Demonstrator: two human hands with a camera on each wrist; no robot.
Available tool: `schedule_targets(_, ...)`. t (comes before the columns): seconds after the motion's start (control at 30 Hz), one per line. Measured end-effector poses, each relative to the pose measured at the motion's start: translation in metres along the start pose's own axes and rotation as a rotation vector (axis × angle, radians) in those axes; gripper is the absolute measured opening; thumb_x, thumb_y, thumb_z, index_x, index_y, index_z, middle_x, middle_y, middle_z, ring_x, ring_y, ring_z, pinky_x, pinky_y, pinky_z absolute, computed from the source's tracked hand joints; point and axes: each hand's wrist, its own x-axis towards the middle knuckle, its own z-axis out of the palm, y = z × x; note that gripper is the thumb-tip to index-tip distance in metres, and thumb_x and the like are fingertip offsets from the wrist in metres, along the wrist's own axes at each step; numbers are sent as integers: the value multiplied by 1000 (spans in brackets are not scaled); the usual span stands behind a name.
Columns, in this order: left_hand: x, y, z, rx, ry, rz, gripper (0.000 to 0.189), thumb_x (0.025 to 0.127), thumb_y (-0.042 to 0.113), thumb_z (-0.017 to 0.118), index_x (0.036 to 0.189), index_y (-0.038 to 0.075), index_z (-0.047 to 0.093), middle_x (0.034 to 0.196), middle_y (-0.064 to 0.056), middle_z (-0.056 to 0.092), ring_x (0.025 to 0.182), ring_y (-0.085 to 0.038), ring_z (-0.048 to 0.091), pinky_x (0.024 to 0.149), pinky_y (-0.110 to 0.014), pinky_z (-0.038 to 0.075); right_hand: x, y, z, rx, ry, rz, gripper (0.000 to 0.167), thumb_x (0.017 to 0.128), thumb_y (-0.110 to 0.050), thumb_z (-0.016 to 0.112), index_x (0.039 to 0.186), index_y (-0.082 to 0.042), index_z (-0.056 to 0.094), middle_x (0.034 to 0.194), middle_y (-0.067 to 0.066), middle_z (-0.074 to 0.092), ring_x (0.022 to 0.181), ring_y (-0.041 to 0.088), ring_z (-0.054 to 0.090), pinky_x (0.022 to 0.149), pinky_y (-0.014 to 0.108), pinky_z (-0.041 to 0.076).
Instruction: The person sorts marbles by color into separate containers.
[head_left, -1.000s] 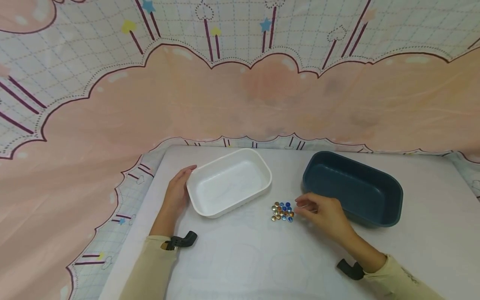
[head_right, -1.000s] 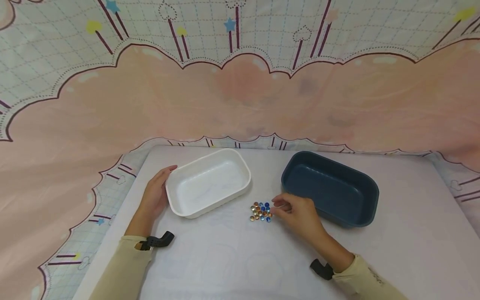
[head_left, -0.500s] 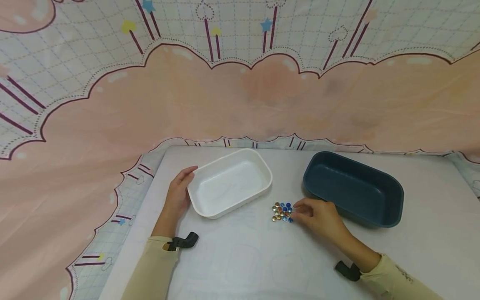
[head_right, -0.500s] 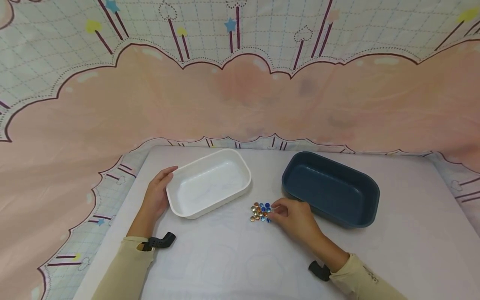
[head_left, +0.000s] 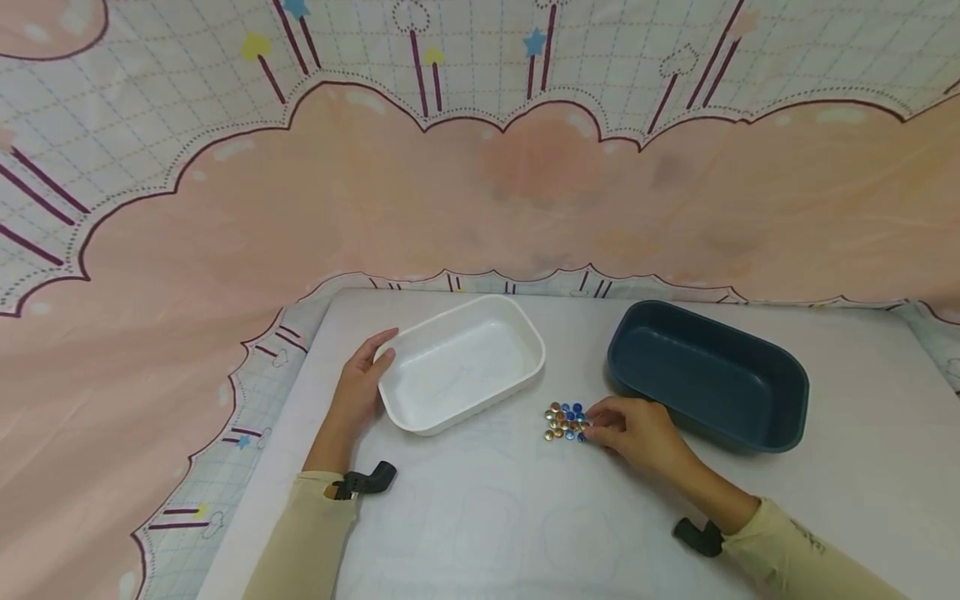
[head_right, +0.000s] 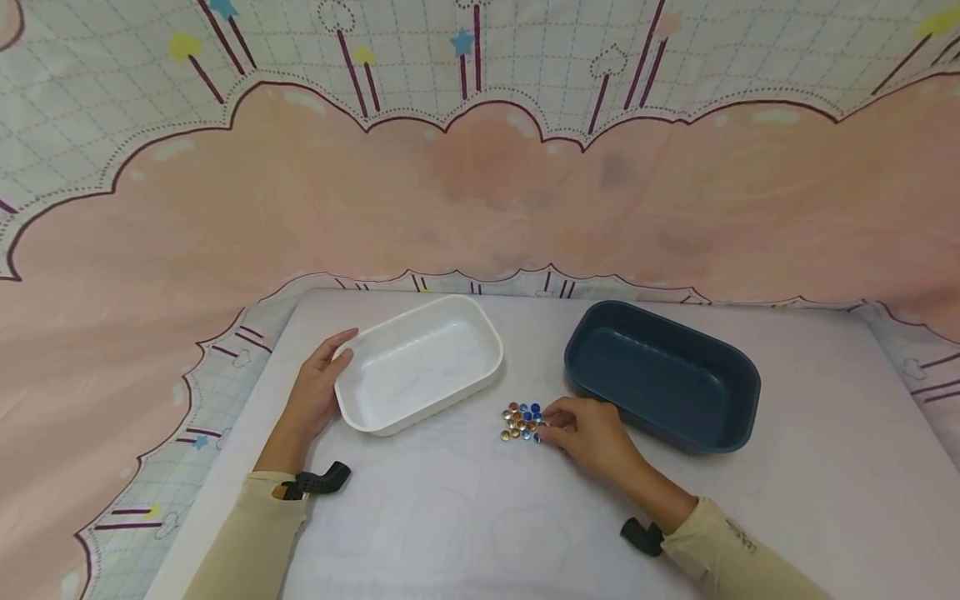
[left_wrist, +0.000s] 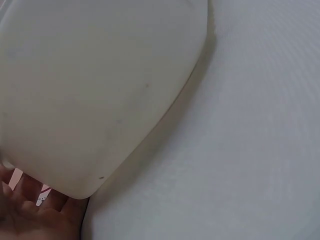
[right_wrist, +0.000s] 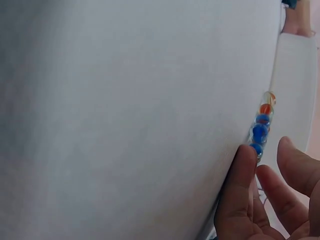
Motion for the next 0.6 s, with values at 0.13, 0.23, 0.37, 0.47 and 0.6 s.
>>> schedule_targets(0.13, 1, -1, -1, 15, -11, -4, 46, 107, 33, 54, 152, 26, 49, 162, 4, 40, 144, -24, 47, 102, -20, 53, 2, 0, -1, 54, -30, 25, 22, 87, -18, 81, 107, -9, 76, 88, 0, 76, 65, 7, 64, 54, 22, 54)
schedule_targets(0.23, 1, -2, -2, 14, -18, -7, 46, 107, 34, 53, 152, 26, 48, 163, 4, 40, 146, -24, 46, 106, -23, 51, 3, 0, -1, 78, -45, 50, 21, 87, -17, 81, 107, -9, 76, 88, 0, 76, 65, 8, 64, 54, 22, 55)
schedule_targets(0.37, 0, -2, -1, 11, -22, -17, 45, 107, 32, 53, 152, 26, 48, 162, 5, 40, 145, -24, 46, 105, -23, 52, 4, 0, 0, 82, -58, 76, 20, 87, -15, 80, 106, -10, 77, 86, -1, 74, 65, 9, 64, 54, 22, 55)
schedule_targets(0.47, 0, -1, -1, 15, -23, -16, 45, 107, 32, 53, 152, 26, 48, 163, 5, 39, 146, -24, 46, 105, -23, 52, 4, 0, 0, 78, -64, 80, 19, 88, -14, 80, 105, -9, 76, 85, -2, 73, 64, 10, 64, 54, 23, 54)
schedule_targets(0.6, 0, -1, -2, 26, -21, -10, 45, 107, 33, 52, 152, 27, 48, 163, 5, 39, 146, -24, 45, 110, -27, 50, 6, 0, 2, 79, -61, 91, 17, 88, -13, 79, 104, -9, 77, 82, -2, 72, 63, 11, 63, 54, 23, 53)
